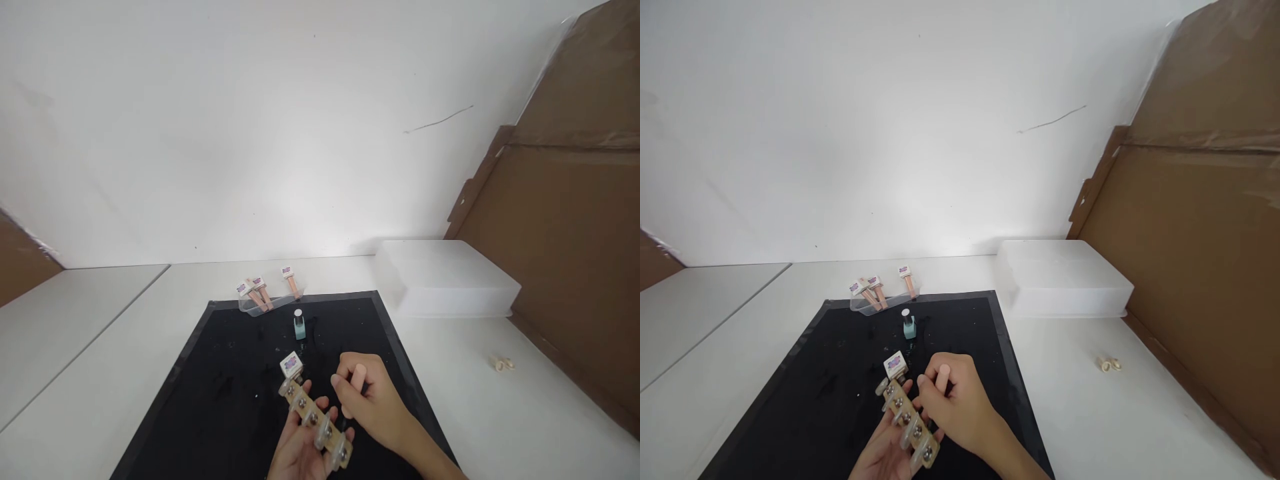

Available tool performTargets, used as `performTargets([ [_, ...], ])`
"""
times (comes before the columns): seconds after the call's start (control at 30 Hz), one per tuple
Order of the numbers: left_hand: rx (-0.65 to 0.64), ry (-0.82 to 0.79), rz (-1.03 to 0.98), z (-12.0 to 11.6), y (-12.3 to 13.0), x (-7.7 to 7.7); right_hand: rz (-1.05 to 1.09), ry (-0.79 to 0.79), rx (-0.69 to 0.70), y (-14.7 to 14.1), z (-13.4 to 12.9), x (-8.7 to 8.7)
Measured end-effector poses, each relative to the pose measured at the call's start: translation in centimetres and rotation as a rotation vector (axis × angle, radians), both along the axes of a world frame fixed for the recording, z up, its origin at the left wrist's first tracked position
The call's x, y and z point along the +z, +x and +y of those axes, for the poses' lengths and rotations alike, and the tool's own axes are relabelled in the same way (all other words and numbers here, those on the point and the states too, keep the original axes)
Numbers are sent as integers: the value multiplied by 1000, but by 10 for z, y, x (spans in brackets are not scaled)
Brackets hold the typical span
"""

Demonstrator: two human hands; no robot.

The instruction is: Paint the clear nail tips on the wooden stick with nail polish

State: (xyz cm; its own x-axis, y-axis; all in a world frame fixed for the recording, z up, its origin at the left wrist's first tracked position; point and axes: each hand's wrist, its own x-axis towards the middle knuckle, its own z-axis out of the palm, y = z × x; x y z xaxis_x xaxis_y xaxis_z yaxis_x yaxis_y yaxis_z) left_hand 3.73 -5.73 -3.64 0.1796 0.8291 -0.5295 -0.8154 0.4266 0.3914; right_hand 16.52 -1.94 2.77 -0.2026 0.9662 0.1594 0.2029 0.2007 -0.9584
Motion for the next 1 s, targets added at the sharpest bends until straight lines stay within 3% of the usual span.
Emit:
performTargets([
  [0.23,18,-13,53,0,1,1,274,-104,-42,-1,5,-3],
  [0.47,12,-15,74,2,3,-1,541,-365,-78,-1,8,-4],
  [0.8,-33,-6,-14,3,4,5,667,-401,5,2,7,-1],
  [1.0,-45,24,-14,2,6,0,635,-411,50,4,8,-2],
])
